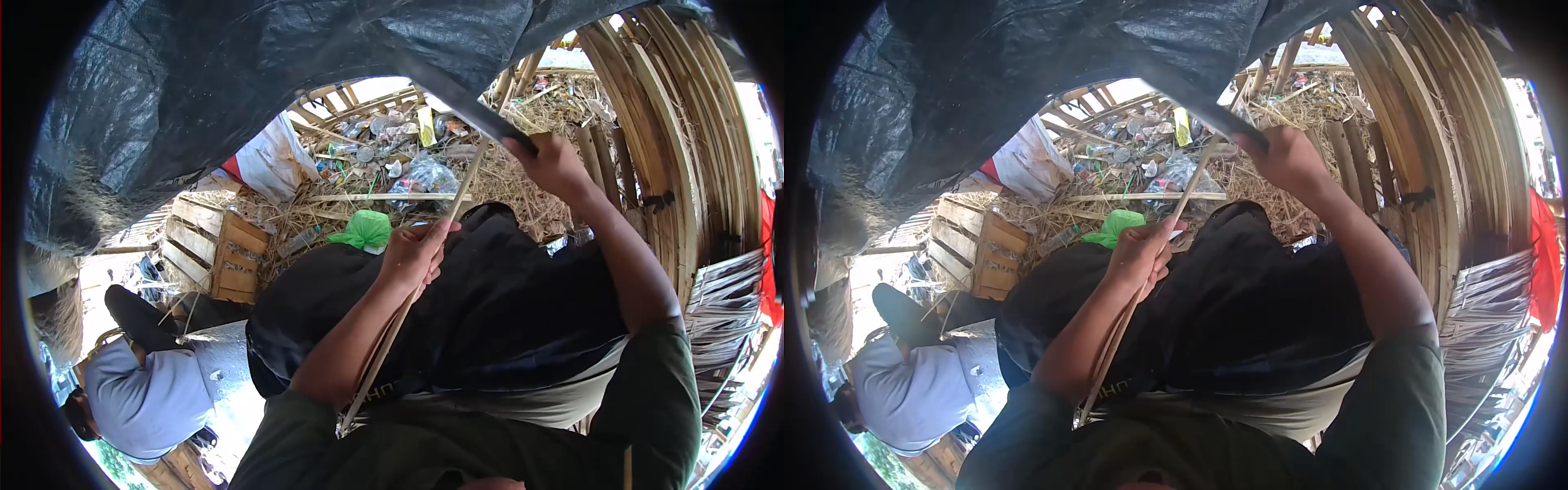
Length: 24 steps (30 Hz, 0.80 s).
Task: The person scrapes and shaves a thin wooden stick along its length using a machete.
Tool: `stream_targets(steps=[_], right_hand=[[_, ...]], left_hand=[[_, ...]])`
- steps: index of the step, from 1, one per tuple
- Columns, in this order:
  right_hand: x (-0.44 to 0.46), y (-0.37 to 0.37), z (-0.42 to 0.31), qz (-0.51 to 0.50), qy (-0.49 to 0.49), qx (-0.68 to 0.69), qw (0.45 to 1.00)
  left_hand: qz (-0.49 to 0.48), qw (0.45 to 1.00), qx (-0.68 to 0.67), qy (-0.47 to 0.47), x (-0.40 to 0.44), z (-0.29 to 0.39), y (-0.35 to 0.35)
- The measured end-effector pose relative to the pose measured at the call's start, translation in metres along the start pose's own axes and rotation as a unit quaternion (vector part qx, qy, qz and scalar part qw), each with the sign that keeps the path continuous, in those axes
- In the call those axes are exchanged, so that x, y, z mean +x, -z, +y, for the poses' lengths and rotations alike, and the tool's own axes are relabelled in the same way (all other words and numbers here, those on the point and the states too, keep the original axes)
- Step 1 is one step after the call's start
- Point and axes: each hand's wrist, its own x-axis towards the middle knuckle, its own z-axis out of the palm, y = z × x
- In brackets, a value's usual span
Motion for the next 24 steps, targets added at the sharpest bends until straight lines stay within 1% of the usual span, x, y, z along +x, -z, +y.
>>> stream_targets(steps=[2,3,4,6,9,12,13,14,16,18,19,20,22,23,24], right_hand=[[-0.009,-0.018,0.005,0.016,0.019,0.031,0.999],[-0.021,-0.035,0.001,0.054,0.078,-0.019,0.995],[-0.027,-0.042,-0.007,0.008,0.123,0.003,0.992],[-0.024,-0.031,-0.014,-0.027,0.140,-0.012,0.990],[-0.005,-0.009,-0.013,-0.031,-0.004,0.035,0.999],[-0.021,-0.034,-0.004,0.007,0.068,0.013,0.998],[-0.033,-0.039,-0.020,-0.014,0.088,0.043,0.995],[-0.035,-0.043,-0.018,-0.011,0.128,0.004,0.992],[-0.022,-0.025,-0.023,-0.013,0.135,-0.021,0.990],[-0.005,-0.008,-0.016,-0.004,0.023,0.012,1.000],[0.002,-0.018,-0.001,0.075,0.074,-0.004,0.994],[-0.004,-0.033,0.010,0.054,0.100,0.003,0.993],[-0.031,-0.047,-0.008,0.006,0.151,0.020,0.988],[-0.035,-0.048,-0.011,0.026,0.139,-0.018,0.990],[-0.032,-0.041,-0.014,0.017,0.126,-0.038,0.991]], left_hand=[[-0.009,1.000,-0.019,0.008,0.002,0.001,0.002],[-0.012,0.999,-0.029,0.012,0.003,0.000,0.002],[-0.012,0.999,-0.035,0.019,0.002,-0.002,0.003],[-0.014,0.999,-0.040,0.033,0.000,-0.005,0.005],[-0.030,0.996,-0.079,0.030,-0.002,0.002,0.004],[-0.033,0.994,-0.099,0.041,0.003,0.008,-0.002],[-0.031,0.992,-0.114,0.038,0.002,0.004,0.000],[-0.030,0.991,-0.125,0.035,0.002,0.000,0.005],[-0.035,0.992,-0.117,0.029,0.000,-0.001,0.009],[-0.041,0.995,-0.091,0.017,-0.002,0.001,0.010],[-0.038,0.994,-0.100,0.025,-0.003,0.003,0.009],[-0.036,0.993,-0.109,0.028,0.000,0.007,0.005],[-0.030,0.992,-0.116,0.028,0.000,0.005,0.003],[-0.028,0.993,-0.110,0.023,0.000,0.002,0.009],[-0.027,0.995,-0.099,0.019,0.000,0.000,0.013]])
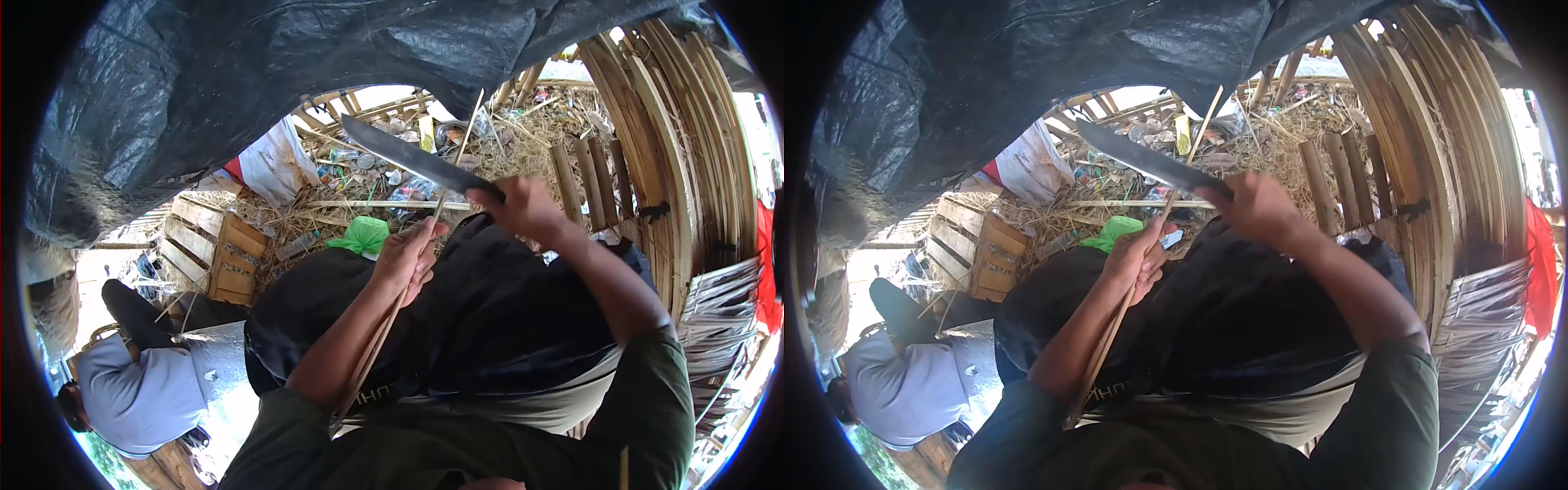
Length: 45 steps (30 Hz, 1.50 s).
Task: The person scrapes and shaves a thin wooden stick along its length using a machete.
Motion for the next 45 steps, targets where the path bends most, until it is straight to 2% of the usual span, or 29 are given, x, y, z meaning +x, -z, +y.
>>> stream_targets(steps=[2,3,4,6,7,10,11,12,14,16,17,20,22,28,29,30,32,35,38,39,42,45], right_hand=[[0.019,0.026,0.003,-0.023,-0.029,-0.040,0.999],[0.025,0.030,0.008,-0.006,-0.083,0.037,0.996],[0.024,0.020,0.021,0.052,-0.069,-0.001,0.996],[0.007,0.004,0.008,0.039,-0.023,0.005,0.999],[0.001,0.013,-0.015,-0.010,-0.025,0.036,0.999],[0.009,0.015,-0.003,0.001,0.043,0.006,0.999],[0.016,0.019,0.003,-0.008,-0.011,-0.018,1.000],[0.022,0.026,0.005,0.022,-0.053,0.024,0.998],[0.014,0.021,0.004,0.033,-0.046,-0.028,0.998],[-0.005,0.011,-0.021,-0.090,-0.034,0.051,0.994],[-0.007,0.017,-0.031,-0.096,-0.004,0.025,0.995],[0.008,0.026,-0.014,-0.053,-0.012,-0.010,0.998],[0.015,0.021,0.004,0.020,-0.070,0.035,0.997],[-0.008,0.008,-0.017,-0.018,0.058,-0.015,0.998],[0.003,0.009,-0.007,-0.029,0.022,0.011,0.999],[0.014,0.022,-0.008,-0.062,-0.073,0.034,0.995],[0.018,0.022,0.003,-0.015,-0.122,0.064,0.990],[0.006,0.010,-0.010,-0.079,-0.131,0.115,0.982],[0.009,0.022,-0.030,-0.194,-0.221,0.173,0.940],[0.012,0.022,-0.031,-0.195,-0.214,0.214,0.933],[0.010,0.032,-0.046,-0.235,-0.317,0.318,0.862],[-0.001,0.030,-0.044,-0.167,-0.348,0.430,0.816]], left_hand=[[-0.007,1.000,0.001,-0.003,0.002,0.001,-0.002],[-0.008,1.000,0.005,-0.002,0.001,0.002,-0.005],[-0.011,1.000,0.006,-0.001,-0.001,0.003,-0.009],[-0.005,1.000,-0.003,0.004,-0.001,0.004,-0.012],[0.000,1.000,-0.005,0.008,-0.002,0.002,-0.008],[-0.002,1.000,0.002,0.007,-0.003,-0.003,-0.002],[-0.007,1.000,0.002,0.003,-0.002,-0.003,-0.001],[-0.013,1.000,0.005,0.004,-0.003,-0.003,-0.003],[-0.025,1.000,0.006,0.002,-0.003,0.002,-0.009],[-0.010,1.000,-0.012,0.000,-0.001,-0.001,-0.005],[-0.002,1.000,-0.018,0.001,-0.001,-0.002,-0.003],[-0.006,1.000,-0.005,-0.003,-0.003,-0.005,-0.001],[0.000,1.000,-0.002,0.002,-0.004,-0.003,-0.005],[0.013,0.999,-0.034,0.015,-0.004,-0.005,-0.005],[0.014,0.999,-0.033,0.016,-0.003,-0.006,-0.005],[0.010,1.000,-0.022,0.010,-0.003,-0.005,-0.006],[0.003,1.000,-0.005,-0.004,-0.003,-0.002,-0.010],[0.009,0.999,0.034,-0.025,0.001,-0.007,-0.011],[0.027,0.992,0.110,-0.050,-0.002,-0.009,-0.020],[0.019,0.989,0.137,-0.060,-0.003,-0.011,-0.021],[-0.001,0.972,0.215,-0.090,-0.004,-0.017,-0.023],[-0.057,0.955,0.277,-0.088,-0.010,-0.017,-0.026]])
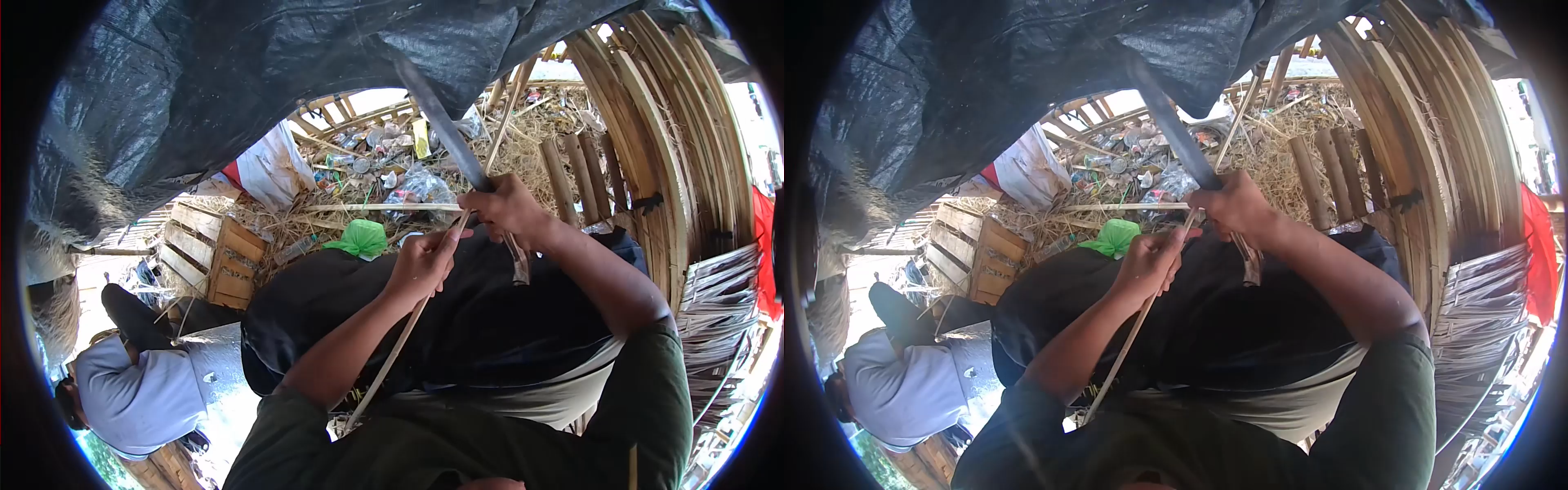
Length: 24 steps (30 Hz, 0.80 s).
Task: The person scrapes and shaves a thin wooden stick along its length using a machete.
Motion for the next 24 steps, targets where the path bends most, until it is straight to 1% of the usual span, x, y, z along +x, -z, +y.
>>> stream_targets(steps=[2,4,5,7,8,11,14,17,18,19,20,21,23,24], right_hand=[[-0.006,0.006,-0.002,0.020,0.006,0.046,0.999],[-0.010,0.016,-0.005,0.046,0.013,0.070,0.996],[-0.013,0.023,-0.007,0.038,0.026,0.088,0.995],[-0.018,0.035,-0.011,0.021,0.052,0.125,0.991],[-0.022,0.039,-0.014,0.033,0.056,0.143,0.988],[-0.027,0.053,-0.018,0.057,0.077,0.134,0.986],[-0.023,0.072,-0.012,0.058,0.096,0.098,0.989],[-0.014,0.089,-0.006,0.085,0.131,0.030,0.987],[-0.018,0.092,-0.010,0.090,0.133,0.001,0.987],[-0.023,0.093,-0.012,0.092,0.132,-0.029,0.987],[-0.029,0.092,-0.014,0.076,0.139,-0.013,0.987],[-0.024,0.093,-0.011,0.083,0.140,-0.029,0.986],[-0.008,0.096,-0.005,0.099,0.141,-0.058,0.983],[-0.011,0.094,-0.008,0.102,0.161,-0.049,0.981]], left_hand=[[-0.082,0.996,0.016,0.014,-0.006,0.003,0.006],[-0.227,0.971,0.001,0.080,-0.017,0.000,0.020],[-0.296,0.948,-0.005,0.114,-0.023,-0.003,0.027],[-0.389,0.917,0.066,0.063,-0.032,-0.007,0.037],[-0.433,0.895,0.101,0.038,-0.034,-0.008,0.037],[-0.363,0.929,0.067,0.012,-0.040,-0.010,0.026],[-0.269,0.962,0.006,0.049,-0.057,-0.005,-0.006],[-0.127,0.991,-0.024,0.044,-0.067,-0.007,-0.026],[-0.104,0.989,-0.089,0.053,-0.069,-0.010,-0.033],[-0.100,0.988,-0.101,0.067,-0.073,-0.009,-0.035],[-0.095,0.986,-0.113,0.080,-0.077,-0.006,-0.035],[-0.091,0.984,-0.125,0.092,-0.080,0.000,-0.036],[-0.071,0.984,-0.131,0.097,-0.083,0.008,-0.036],[-0.067,0.984,-0.131,0.098,-0.083,0.009,-0.035]])
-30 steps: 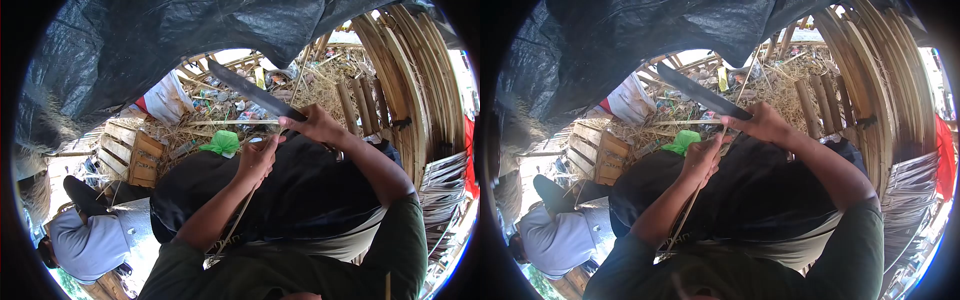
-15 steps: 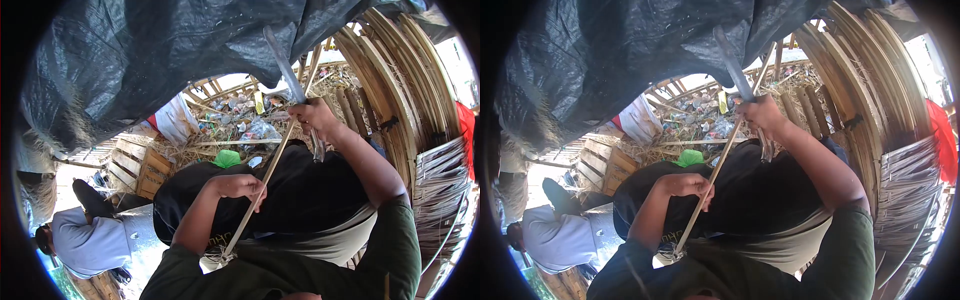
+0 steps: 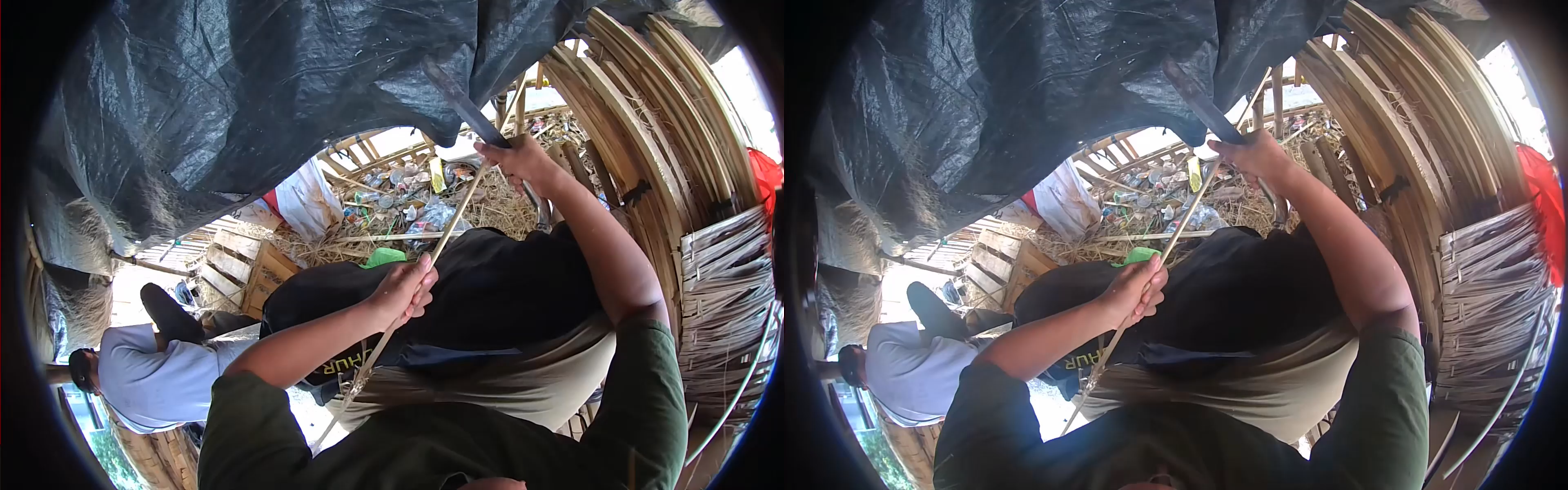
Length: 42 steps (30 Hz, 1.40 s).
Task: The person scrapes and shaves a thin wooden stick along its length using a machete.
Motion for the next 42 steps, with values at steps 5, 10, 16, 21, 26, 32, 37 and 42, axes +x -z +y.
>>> stream_targets(steps=[5,10,16,21,26,32,37,42], right_hand=[[0.000,0.011,-0.009,0.011,-0.035,-0.025,0.999],[0.019,0.011,0.014,0.020,-0.016,-0.059,0.998],[0.014,0.013,0.005,0.033,-0.017,-0.034,0.999],[0.012,0.016,0.011,0.036,0.000,-0.055,0.998],[0.003,0.007,0.001,-0.001,-0.019,0.059,0.998],[-0.017,-0.012,-0.006,-0.047,-0.082,0.179,0.979],[-0.001,-0.014,0.042,-0.091,-0.022,0.203,0.975],[0.017,-0.014,0.041,-0.083,-0.069,0.170,0.980]], left_hand=[[0.020,1.000,-0.023,-0.002,0.016,0.007,0.003],[0.062,0.997,0.045,0.003,0.032,0.028,-0.003],[0.076,0.991,0.111,-0.013,0.048,0.062,-0.002],[0.084,0.987,0.133,-0.012,0.078,0.092,0.005],[0.052,0.982,0.169,-0.060,0.103,0.105,0.001],[0.103,0.957,0.260,-0.075,0.101,0.078,-0.023],[0.181,0.847,0.456,-0.203,0.054,0.053,-0.018],[0.378,0.685,0.616,-0.091,-0.044,-0.025,-0.021]])
